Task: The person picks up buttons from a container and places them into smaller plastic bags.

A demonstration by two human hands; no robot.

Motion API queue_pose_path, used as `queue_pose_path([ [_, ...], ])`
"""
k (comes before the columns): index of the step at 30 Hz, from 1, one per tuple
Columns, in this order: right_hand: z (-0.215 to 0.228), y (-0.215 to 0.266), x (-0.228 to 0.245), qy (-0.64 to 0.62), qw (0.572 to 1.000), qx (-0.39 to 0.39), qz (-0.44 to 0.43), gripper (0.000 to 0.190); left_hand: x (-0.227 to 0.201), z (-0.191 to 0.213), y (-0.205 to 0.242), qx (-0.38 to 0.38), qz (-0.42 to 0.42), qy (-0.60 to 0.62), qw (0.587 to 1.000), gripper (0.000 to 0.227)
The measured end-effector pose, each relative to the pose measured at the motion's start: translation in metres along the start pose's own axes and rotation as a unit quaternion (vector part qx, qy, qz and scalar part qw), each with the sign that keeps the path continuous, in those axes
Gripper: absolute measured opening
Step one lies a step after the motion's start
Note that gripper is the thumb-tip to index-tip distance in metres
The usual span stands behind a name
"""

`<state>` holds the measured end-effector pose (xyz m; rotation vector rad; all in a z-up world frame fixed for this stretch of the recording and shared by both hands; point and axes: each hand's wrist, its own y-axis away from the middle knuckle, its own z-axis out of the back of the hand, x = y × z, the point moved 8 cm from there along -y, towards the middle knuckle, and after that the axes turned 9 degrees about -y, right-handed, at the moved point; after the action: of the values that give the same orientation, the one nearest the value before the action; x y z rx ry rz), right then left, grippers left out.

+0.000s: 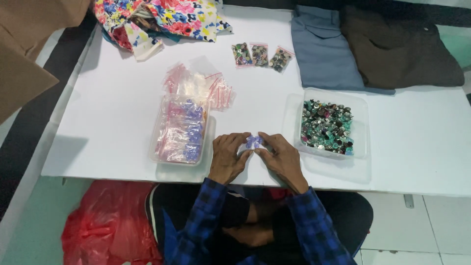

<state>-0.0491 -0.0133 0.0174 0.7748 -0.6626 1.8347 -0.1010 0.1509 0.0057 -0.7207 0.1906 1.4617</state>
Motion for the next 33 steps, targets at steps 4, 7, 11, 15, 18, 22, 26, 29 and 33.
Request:
queue_pose_path([
  [4,0.002,0.002,0.0,-0.051,0.998,-0.002,-0.027,0.05,-0.003,0.007,0.0,-0.013,0.005,0.047,0.999,0.033],
  [7,0.004,0.002,0.008,-0.028,0.999,0.004,-0.015,0.046,-0.003,0.007,0.0,-0.016,-0.003,0.035,0.999,0.033],
  [11,0.005,0.004,0.008,-0.043,0.999,0.004,-0.027,0.048,-0.004,0.007,0.001,-0.014,-0.001,0.03,0.999,0.033],
  [15,0.009,0.007,0.008,-0.096,0.995,-0.013,-0.014,0.048,-0.001,0.005,0.001,-0.009,0.007,0.055,0.998,0.037],
  [18,0.007,0.005,0.003,-0.083,0.996,-0.025,0.001,0.044,0.001,0.002,0.0,-0.011,0.006,0.039,0.999,0.035],
  [22,0.005,0.004,0.0,-0.073,0.997,-0.033,0.019,0.044,0.0,0.0,0.0,-0.015,0.004,0.029,0.999,0.036],
  [26,0.008,0.007,0.003,-0.076,0.995,-0.054,0.029,0.045,0.002,0.003,0.001,-0.05,0.001,0.074,0.996,0.031],
  [29,0.008,0.01,-0.002,-0.096,0.993,-0.065,0.017,0.046,0.0,0.013,0.006,-0.078,-0.008,0.106,0.991,0.026],
  [33,0.006,0.011,0.001,-0.092,0.992,-0.078,0.028,0.043,0.0,0.009,0.001,-0.083,-0.019,0.079,0.993,0.018],
])
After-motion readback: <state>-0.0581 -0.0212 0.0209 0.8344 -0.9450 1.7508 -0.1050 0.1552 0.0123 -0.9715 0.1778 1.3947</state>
